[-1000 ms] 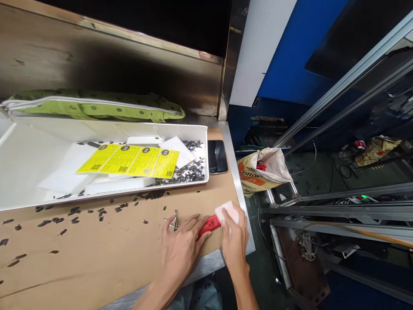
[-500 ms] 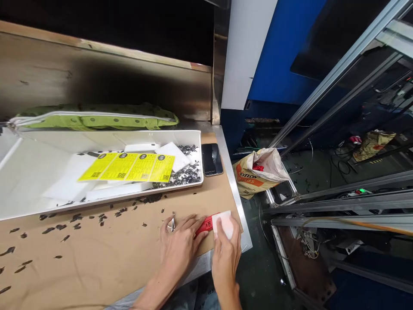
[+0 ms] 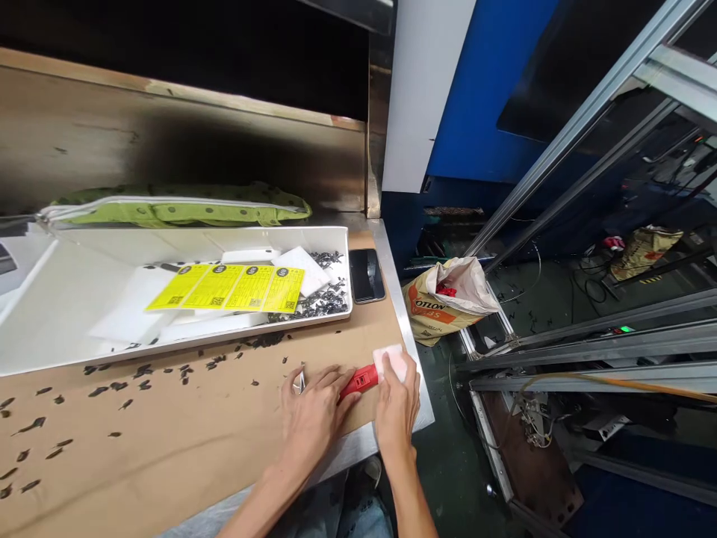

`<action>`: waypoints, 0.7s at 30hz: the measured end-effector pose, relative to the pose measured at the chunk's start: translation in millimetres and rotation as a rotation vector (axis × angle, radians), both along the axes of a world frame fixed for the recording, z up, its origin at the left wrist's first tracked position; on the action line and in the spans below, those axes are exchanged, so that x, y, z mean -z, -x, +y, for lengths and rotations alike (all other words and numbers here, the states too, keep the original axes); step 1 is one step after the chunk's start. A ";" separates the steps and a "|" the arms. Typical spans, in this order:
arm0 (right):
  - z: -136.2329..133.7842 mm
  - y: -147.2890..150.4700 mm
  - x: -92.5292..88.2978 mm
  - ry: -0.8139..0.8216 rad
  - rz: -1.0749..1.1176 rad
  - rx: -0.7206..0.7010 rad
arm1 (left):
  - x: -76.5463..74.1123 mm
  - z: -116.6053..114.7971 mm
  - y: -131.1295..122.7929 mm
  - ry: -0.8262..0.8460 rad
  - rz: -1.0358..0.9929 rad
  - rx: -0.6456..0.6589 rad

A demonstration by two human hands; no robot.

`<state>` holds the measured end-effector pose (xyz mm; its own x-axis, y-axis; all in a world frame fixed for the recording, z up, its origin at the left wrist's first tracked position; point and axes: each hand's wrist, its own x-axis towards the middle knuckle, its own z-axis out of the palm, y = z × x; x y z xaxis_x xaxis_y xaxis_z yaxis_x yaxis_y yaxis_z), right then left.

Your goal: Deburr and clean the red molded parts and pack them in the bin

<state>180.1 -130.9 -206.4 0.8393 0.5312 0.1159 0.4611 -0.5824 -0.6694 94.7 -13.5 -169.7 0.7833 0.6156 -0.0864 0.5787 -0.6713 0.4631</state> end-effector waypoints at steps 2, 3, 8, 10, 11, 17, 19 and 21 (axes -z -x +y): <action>-0.2 0.7 0.1 -0.022 -0.001 0.007 | -3.3 -0.3 -0.7 -0.007 0.001 0.005; 0.4 0.4 -0.2 -0.024 0.001 0.012 | -5.0 -0.5 -1.1 -0.009 0.002 0.006; 5.2 -1.3 -5.4 0.037 0.013 0.026 | -10.2 -1.8 -2.5 0.005 0.000 0.000; 1.1 4.6 -4.6 0.027 0.012 0.022 | -10.7 -1.6 -2.6 0.026 -0.004 -0.005; -1.5 7.3 -3.2 0.023 0.014 0.021 | -10.6 -1.4 -2.8 0.039 -0.008 -0.009; 8.4 -33.7 -14.3 0.029 -0.020 0.032 | -7.7 -0.1 -7.1 0.176 -0.087 -0.072; 19.5 -59.2 -35.3 0.001 -0.044 0.014 | -9.1 1.3 -7.8 0.251 -0.152 -0.108; 33.4 -75.7 -61.8 -0.036 -0.062 -0.033 | -12.8 5.2 -5.7 0.349 -0.236 -0.156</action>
